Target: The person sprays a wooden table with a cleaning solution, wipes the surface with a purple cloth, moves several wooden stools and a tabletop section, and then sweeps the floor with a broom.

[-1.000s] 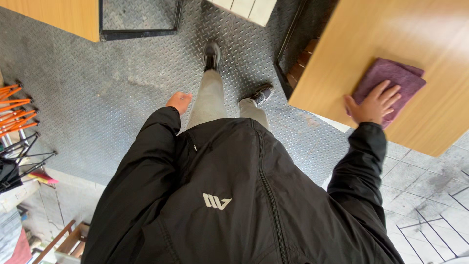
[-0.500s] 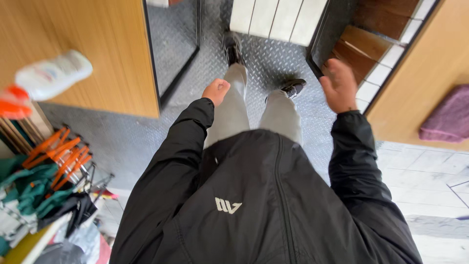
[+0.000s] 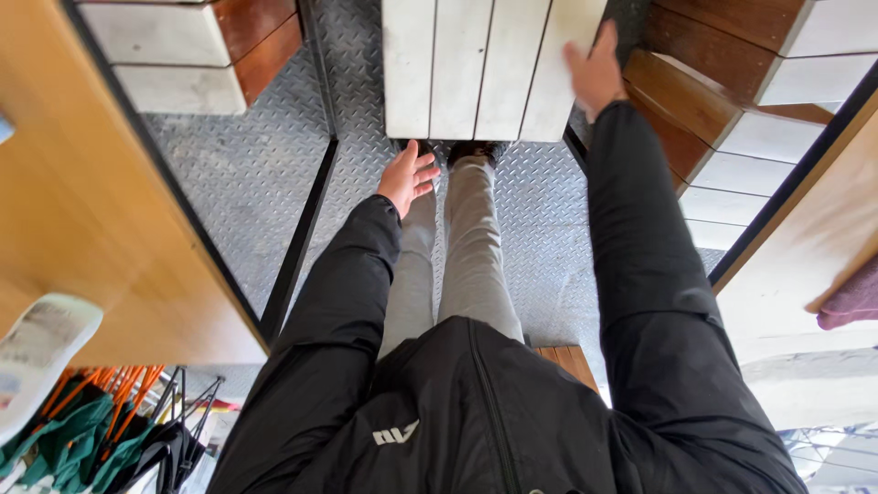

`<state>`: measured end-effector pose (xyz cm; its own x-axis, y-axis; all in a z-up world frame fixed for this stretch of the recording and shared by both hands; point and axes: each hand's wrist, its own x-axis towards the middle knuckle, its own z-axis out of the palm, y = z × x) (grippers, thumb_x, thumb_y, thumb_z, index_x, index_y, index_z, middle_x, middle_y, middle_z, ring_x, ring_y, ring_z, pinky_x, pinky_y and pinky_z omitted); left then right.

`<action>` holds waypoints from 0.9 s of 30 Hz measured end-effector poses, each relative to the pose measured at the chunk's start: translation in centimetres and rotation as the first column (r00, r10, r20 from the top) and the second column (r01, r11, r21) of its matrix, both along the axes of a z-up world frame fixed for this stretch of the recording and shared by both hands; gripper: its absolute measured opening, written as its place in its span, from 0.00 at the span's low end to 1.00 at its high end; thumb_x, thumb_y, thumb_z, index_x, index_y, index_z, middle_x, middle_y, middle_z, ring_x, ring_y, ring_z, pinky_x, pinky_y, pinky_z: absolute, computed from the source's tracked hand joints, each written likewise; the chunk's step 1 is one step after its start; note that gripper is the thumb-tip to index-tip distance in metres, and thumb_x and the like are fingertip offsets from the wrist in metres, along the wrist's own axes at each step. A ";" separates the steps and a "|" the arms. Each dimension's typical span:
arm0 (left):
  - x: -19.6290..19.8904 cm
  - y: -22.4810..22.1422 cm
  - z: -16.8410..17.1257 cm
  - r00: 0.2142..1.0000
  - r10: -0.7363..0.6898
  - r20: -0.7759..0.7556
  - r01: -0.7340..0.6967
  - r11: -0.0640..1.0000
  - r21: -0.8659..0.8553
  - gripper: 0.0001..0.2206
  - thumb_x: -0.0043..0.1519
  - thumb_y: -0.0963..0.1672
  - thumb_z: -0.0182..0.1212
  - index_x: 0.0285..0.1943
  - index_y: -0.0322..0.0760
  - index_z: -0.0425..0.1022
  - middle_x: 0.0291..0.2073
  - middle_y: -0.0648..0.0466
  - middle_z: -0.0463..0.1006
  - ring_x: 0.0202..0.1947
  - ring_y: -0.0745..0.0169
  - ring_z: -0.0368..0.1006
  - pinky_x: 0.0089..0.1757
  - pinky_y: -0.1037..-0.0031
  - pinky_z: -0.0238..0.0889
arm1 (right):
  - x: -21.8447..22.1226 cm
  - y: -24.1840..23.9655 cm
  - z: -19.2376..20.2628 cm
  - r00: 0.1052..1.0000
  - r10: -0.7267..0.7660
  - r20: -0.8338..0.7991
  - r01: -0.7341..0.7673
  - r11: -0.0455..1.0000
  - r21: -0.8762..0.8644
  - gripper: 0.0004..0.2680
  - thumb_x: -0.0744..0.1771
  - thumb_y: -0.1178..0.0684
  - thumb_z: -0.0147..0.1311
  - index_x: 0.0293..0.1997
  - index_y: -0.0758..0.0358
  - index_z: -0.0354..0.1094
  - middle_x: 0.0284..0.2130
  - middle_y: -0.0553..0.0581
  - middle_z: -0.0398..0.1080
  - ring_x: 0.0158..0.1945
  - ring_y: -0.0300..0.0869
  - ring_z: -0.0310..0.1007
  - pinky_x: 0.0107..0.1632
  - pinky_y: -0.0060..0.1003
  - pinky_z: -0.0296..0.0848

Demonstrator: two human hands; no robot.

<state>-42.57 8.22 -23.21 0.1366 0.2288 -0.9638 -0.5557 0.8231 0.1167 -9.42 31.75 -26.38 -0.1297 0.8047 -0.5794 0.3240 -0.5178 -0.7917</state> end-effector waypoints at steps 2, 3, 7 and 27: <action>1.1 1.2 -0.8 0.998 -0.006 -0.055 0.011 0.997 0.083 0.28 0.66 0.53 0.51 0.74 0.43 0.55 0.67 0.55 0.67 0.57 0.56 0.73 0.51 0.59 0.64 | -1.2 -0.7 -0.5 0.895 0.199 0.399 -0.267 0.956 0.124 0.15 0.73 0.51 0.58 0.63 0.70 0.61 0.55 0.69 0.73 0.58 0.53 0.72 0.59 0.44 0.69; 1.5 1.5 -1.3 0.997 -0.005 -0.082 0.015 0.992 0.122 0.27 0.65 0.51 0.53 0.73 0.44 0.56 0.67 0.58 0.65 0.57 0.57 0.72 0.52 0.58 0.64 | -1.5 -1.3 -0.5 0.910 0.170 0.379 -0.230 0.966 0.119 0.14 0.72 0.51 0.58 0.60 0.70 0.62 0.53 0.68 0.73 0.56 0.52 0.73 0.58 0.44 0.70; 1.6 2.0 -2.9 0.966 0.085 -0.243 -0.047 0.986 0.159 0.21 0.66 0.44 0.58 0.67 0.37 0.61 0.61 0.50 0.71 0.56 0.59 0.71 0.50 0.63 0.62 | -0.9 -5.3 0.9 0.951 0.029 0.307 -0.070 0.990 0.123 0.13 0.70 0.52 0.59 0.53 0.71 0.65 0.47 0.66 0.74 0.51 0.51 0.75 0.55 0.43 0.72; -6.7 5.2 1.9 0.943 -0.072 -0.324 0.298 0.612 0.733 0.28 0.70 0.39 0.53 0.78 0.23 0.47 0.76 0.40 0.56 0.77 0.54 0.51 0.70 0.68 0.47 | -2.6 -15.8 9.5 0.972 0.233 0.007 -0.190 0.808 -0.557 0.17 0.70 0.46 0.51 0.64 0.59 0.53 0.53 0.60 0.73 0.51 0.47 0.75 0.49 0.42 0.71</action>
<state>-49.27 13.44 -21.26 0.0567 0.8896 -0.4533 -0.2615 0.4514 0.8531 -12.03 15.92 -16.91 -0.2007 0.3070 -0.9303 0.5203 -0.7712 -0.3667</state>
